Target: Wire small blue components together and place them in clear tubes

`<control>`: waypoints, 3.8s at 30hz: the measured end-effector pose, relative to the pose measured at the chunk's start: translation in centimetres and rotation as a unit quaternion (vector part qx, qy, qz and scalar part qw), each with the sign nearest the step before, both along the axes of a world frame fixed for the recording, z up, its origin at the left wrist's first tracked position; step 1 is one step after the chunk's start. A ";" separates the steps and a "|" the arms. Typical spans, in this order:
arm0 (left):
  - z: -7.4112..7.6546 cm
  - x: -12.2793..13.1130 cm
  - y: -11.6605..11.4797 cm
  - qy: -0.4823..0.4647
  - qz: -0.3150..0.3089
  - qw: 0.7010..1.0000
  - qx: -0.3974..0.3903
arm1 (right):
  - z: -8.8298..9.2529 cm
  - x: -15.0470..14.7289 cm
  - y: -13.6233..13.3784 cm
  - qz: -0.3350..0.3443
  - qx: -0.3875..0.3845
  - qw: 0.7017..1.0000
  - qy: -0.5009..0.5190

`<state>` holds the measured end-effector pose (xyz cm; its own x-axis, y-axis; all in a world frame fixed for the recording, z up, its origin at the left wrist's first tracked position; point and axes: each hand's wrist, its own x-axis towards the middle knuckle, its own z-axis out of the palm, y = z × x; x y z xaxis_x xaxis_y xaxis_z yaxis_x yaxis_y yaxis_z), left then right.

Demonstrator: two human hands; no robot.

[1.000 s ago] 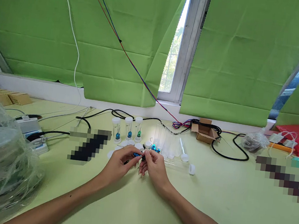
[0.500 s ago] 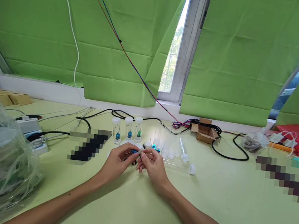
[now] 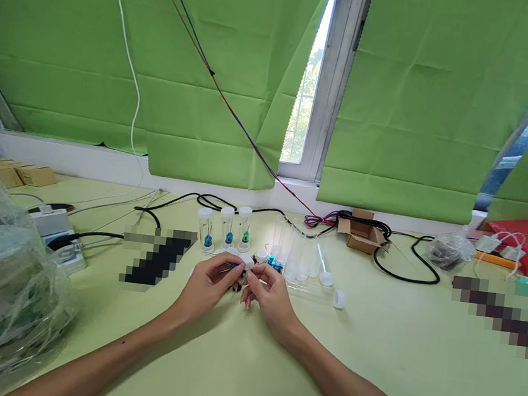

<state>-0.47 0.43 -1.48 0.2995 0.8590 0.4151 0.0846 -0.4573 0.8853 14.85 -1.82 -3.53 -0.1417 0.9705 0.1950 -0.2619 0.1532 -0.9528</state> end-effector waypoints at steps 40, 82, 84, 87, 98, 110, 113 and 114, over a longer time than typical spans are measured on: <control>0.4 0.2 0.2 -0.026 0.025 0.997 -0.074 | -0.5 0.0 0.4 -0.036 -0.078 0.989 0.121; 0.0 0.3 0.0 -0.002 -0.017 0.992 -0.123 | -1.1 -0.3 0.2 0.009 0.006 1.000 -0.024; 0.0 0.3 0.0 -0.002 -0.021 0.992 -0.126 | -1.0 -0.3 0.2 0.012 -0.004 1.000 -0.023; 0.1 0.4 -0.1 -0.008 -0.024 0.991 -0.133 | -1.0 -0.3 0.2 0.009 -0.020 0.999 -0.032; 0.4 0.5 -0.1 -0.074 0.014 0.981 -0.179 | -0.4 -0.4 -0.1 0.005 -0.007 0.999 -0.040; 0.7 0.6 -0.4 -0.071 -0.001 0.981 -0.180 | -0.7 -0.3 0.0 0.036 0.005 0.998 -0.057; 0.5 0.6 -0.3 -0.055 -0.008 0.985 -0.164 | -0.8 -0.3 0.1 0.037 0.002 0.998 -0.059; 0.4 0.5 -0.3 -0.046 -0.009 0.986 -0.159 | -0.8 -0.4 0.2 0.040 0.001 0.997 -0.060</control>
